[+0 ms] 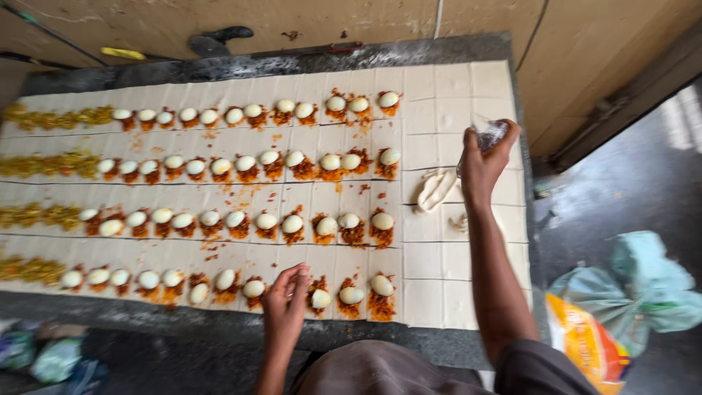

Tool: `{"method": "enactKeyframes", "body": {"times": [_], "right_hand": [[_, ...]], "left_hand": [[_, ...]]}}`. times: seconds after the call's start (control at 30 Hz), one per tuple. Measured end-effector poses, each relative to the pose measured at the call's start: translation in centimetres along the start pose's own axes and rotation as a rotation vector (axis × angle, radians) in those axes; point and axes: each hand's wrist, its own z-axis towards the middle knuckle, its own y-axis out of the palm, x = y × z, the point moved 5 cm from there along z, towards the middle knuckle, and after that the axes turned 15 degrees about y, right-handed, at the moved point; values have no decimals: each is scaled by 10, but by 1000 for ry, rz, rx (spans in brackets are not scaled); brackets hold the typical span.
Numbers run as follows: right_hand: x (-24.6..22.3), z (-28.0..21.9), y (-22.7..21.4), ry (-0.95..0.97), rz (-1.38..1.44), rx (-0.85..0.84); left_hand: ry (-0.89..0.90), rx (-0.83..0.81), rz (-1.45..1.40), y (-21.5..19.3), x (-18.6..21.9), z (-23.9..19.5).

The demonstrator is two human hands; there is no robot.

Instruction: The person places boiled eggs and vegetable fillings onto a grid of dough squares. They then fold the dough over the fillings to create individual samosas.

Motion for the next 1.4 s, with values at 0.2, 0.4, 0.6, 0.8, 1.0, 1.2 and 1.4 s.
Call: {"method": "enactKeyframes", "body": {"times": [0.2, 0.4, 0.6, 0.8, 1.0, 1.2, 1.4], "right_hand": [[30, -19, -30, 100, -30, 75], [26, -27, -70, 81, -278, 140], [17, -82, -138, -113, -228, 195], [11, -231, -194, 325, -408, 15], [18, -300, -223, 614, -118, 230], [11, -280, -175, 617, -224, 29], [-7, -198, -126, 422, -176, 80]], "left_hand": [[60, -114, -39, 17, 16, 30], [58, -282, 7, 31, 21, 44], [90, -416, -29, 41, 22, 18], [223, -467, -127, 42, 34, 9], [192, -450, -81, 52, 40, 11], [323, -520, -104, 60, 59, 5], [252, -415, -89, 46, 55, 1]]}}
